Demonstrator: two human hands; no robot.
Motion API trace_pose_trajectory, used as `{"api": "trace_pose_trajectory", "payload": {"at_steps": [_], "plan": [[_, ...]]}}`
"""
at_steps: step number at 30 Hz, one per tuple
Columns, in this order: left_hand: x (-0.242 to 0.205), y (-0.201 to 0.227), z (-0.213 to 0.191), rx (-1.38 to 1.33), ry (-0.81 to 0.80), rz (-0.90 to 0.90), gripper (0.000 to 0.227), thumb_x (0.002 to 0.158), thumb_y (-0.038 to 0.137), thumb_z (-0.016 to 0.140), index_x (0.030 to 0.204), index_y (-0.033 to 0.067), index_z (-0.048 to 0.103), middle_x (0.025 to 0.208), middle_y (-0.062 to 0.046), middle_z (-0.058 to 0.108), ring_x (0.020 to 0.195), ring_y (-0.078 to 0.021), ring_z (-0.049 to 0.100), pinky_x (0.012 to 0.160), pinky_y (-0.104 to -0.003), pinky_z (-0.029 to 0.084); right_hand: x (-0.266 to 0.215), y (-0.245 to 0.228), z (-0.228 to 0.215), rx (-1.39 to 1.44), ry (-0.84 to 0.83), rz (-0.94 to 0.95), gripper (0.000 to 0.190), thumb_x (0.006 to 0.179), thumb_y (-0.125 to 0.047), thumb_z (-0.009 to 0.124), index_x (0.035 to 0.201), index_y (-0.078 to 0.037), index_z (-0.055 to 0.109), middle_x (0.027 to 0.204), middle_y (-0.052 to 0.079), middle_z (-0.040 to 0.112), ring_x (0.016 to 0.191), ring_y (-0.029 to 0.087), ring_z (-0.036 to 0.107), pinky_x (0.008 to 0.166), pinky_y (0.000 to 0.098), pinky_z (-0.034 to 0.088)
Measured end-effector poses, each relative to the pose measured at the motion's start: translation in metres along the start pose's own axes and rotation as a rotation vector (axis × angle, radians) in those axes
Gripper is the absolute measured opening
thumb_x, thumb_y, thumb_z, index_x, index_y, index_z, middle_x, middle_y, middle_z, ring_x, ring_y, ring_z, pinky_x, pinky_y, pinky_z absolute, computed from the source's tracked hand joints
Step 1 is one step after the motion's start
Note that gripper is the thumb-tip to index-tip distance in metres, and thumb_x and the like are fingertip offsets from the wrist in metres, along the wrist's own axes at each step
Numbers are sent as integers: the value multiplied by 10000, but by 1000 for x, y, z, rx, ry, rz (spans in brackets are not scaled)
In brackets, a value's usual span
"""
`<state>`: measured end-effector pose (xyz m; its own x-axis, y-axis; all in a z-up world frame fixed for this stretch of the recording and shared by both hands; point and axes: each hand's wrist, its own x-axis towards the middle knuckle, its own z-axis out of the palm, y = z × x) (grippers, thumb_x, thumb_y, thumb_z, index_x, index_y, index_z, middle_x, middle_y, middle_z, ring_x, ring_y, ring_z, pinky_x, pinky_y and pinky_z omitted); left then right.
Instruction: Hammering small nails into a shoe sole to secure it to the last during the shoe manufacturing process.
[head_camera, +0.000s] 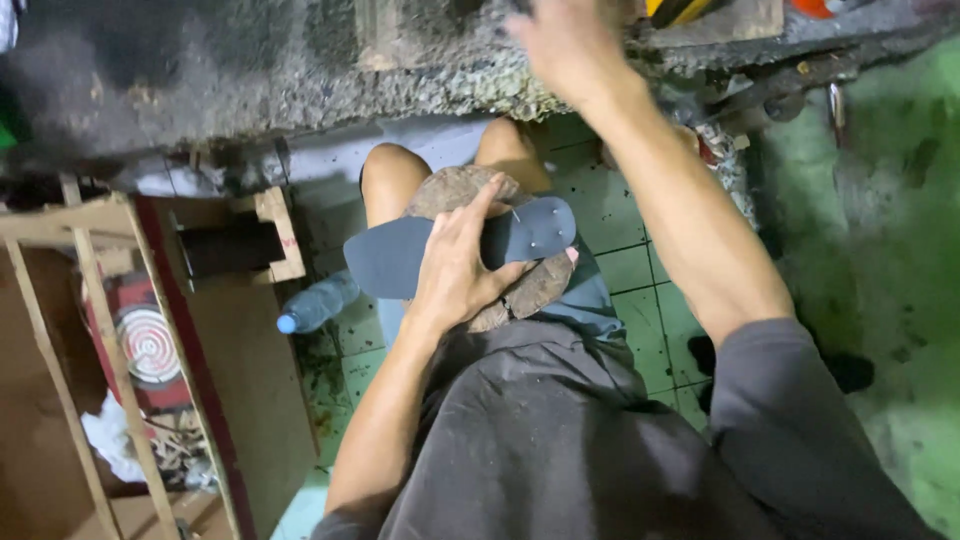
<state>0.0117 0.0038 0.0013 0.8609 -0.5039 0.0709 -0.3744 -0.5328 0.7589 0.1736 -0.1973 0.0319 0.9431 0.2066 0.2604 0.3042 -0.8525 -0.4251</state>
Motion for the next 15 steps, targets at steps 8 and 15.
{"api": "trace_pose_trajectory", "payload": {"at_steps": [8, 15], "plan": [[-12, 3, 0, -19, 197, 106, 914, 936, 354, 782, 1551, 2, 205, 1522, -234, 395, 1403, -404, 454, 1200, -494, 396, -84, -30, -28, 321, -329, -230, 177, 1057, -184, 555, 1031, -60, 678, 1050, 100, 588, 984, 231, 547, 954, 424, 423], [-2, 5, 2, -108, 216, 131, 1114, 714, 117, 925, 1575, 43, 221, 1421, -226, 431, 1220, -425, 559, 1045, -513, 474, -120, -17, -21, 413, -279, -317, 185, 915, -145, 756, 1073, -52, 736, 985, 130, 658, 933, 360, 647, 835, 458, 533]]}}
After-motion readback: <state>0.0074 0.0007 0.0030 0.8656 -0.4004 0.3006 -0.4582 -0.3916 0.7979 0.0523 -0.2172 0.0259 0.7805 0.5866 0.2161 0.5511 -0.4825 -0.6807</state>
